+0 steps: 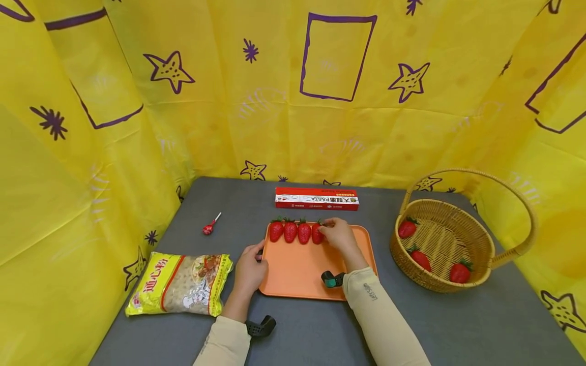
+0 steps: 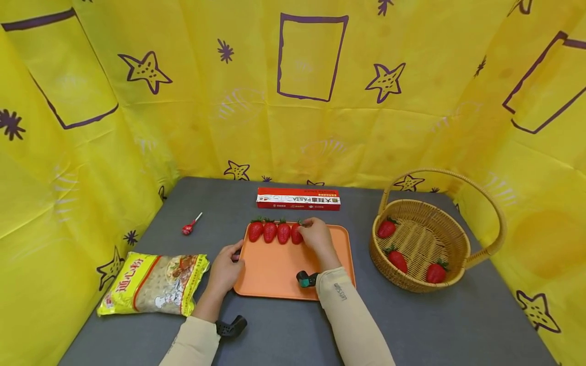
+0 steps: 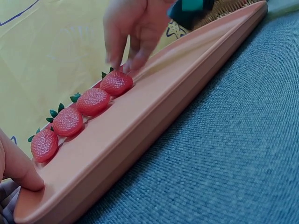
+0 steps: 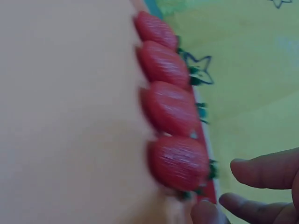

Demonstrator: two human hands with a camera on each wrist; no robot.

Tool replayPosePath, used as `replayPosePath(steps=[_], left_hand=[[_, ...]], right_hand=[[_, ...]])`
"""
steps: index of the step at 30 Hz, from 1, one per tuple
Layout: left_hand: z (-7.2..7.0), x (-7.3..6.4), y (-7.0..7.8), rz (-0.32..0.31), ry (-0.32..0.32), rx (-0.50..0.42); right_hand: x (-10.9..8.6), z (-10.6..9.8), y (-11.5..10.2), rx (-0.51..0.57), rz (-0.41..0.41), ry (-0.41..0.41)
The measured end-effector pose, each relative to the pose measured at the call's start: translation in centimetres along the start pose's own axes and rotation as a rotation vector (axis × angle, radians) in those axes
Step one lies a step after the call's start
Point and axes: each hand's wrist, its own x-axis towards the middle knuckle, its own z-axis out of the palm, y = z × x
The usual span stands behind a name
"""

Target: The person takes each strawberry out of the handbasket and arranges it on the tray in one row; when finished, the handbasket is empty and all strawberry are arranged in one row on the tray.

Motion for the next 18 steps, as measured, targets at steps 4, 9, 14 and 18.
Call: replayPosePath(steps=[4, 9, 14, 18], left_hand=[[0.1, 0.1, 0.2, -0.005, -0.005, 0.0], [0.0, 0.2, 0.4, 0.016, 0.002, 0.007], [0.1, 0.1, 0.4, 0.037, 0.016, 0.021], [0.2, 0.1, 0.4, 0.052, 0.025, 0.024]], right_hand=[[-1.0, -3.2, -0.4, -0.001, -0.053, 0.021], [-3.8, -10.0, -1.3, -0.068, -0.169, 0.092], [-6.5, -16.9, -0.9, -0.138, -0.212, 0.245], [-5.7, -21.6, 1.5, -0.116, -0.159, 0.289]])
